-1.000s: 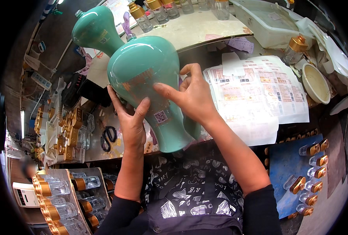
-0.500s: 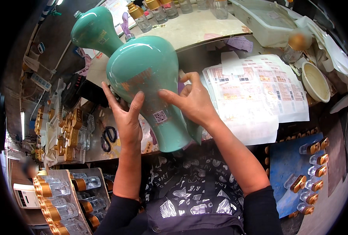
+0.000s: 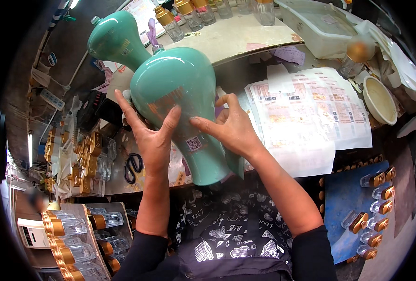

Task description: The person applies a sticker to a light green vase, using scissors to trim the edges and a green card to smooth the surface. They repeatedly rub and press the sticker onto the vase to ensure it adheres properly.

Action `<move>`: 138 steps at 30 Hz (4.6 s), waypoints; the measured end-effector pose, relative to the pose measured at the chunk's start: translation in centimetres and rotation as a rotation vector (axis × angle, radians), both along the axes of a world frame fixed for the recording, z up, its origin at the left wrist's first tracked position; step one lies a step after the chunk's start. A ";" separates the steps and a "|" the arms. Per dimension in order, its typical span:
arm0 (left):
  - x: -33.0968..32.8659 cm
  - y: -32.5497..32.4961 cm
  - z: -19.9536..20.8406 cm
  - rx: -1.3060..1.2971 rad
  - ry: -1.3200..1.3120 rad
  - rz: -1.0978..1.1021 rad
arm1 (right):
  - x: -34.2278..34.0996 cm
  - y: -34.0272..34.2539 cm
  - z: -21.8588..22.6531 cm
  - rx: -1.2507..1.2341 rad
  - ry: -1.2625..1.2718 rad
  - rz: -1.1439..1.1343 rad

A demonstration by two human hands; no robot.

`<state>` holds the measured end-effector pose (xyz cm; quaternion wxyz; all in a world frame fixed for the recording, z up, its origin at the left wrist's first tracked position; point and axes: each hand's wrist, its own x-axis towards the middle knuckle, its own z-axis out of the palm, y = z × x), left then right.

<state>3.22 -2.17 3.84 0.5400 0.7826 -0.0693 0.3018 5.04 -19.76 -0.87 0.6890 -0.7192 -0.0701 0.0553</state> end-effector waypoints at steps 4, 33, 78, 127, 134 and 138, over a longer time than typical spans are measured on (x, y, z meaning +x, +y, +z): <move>-0.1 -0.1 0.2 -0.004 0.020 0.007 | 0.0 -0.1 0.2 0.006 -0.005 0.003; -3.3 2.0 -5.0 -0.718 0.288 -0.395 | 0.3 -4.0 -4.8 0.834 0.621 -0.135; -4.8 1.6 -4.4 -0.647 0.436 -0.493 | -3.3 -2.4 -2.6 0.614 0.616 -0.099; -5.7 0.3 -4.9 -0.609 0.383 -0.388 | -9.5 -0.7 0.0 0.124 -0.175 -0.202; -5.6 0.1 -4.8 -0.601 0.381 -0.371 | -9.8 0.4 0.3 -0.078 -0.284 -0.198; -5.7 0.1 -4.6 -0.611 0.396 -0.372 | -9.9 -0.1 0.1 -0.036 -0.182 -0.230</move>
